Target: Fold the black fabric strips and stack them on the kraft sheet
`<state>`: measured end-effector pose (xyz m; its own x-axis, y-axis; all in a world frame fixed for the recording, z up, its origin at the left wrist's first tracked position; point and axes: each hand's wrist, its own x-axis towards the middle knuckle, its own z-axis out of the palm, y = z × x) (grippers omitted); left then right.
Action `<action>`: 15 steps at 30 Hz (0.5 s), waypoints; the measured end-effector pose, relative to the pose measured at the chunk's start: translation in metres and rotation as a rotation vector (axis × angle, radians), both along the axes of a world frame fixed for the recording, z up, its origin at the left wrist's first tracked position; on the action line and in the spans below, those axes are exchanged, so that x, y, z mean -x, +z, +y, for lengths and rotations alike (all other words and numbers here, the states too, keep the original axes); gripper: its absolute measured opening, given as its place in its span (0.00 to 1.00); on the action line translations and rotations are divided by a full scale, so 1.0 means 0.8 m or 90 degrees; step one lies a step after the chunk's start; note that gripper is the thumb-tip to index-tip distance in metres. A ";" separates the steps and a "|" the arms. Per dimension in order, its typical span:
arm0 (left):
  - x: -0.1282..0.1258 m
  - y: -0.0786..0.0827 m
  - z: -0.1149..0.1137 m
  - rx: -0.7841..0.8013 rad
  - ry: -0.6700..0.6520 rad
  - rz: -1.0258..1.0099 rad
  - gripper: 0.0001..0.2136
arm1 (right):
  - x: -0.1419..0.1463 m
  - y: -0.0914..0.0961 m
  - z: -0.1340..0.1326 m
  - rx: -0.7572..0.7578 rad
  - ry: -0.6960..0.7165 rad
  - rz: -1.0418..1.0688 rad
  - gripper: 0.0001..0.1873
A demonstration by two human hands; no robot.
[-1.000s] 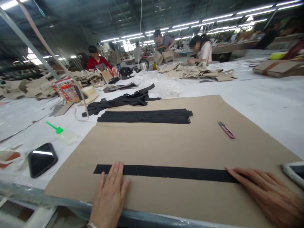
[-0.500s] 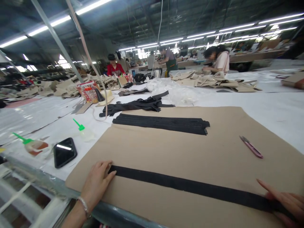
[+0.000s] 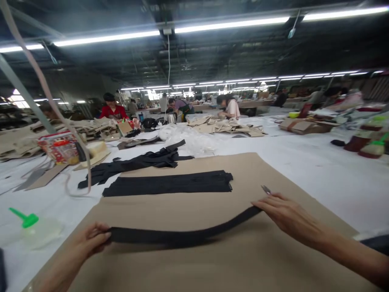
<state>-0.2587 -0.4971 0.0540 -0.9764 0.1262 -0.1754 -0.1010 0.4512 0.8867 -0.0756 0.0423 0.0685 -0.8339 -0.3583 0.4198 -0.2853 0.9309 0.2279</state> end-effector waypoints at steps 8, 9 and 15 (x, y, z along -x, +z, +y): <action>0.158 0.026 0.018 0.233 0.140 0.208 0.16 | 0.158 -0.003 -0.029 -0.035 -0.010 0.052 0.24; 0.170 0.023 0.017 0.272 0.151 0.222 0.15 | 0.171 -0.012 -0.036 -0.032 -0.013 0.045 0.25; 0.195 -0.002 0.006 0.427 0.147 0.272 0.13 | 0.203 -0.059 -0.060 0.000 -0.003 -0.063 0.29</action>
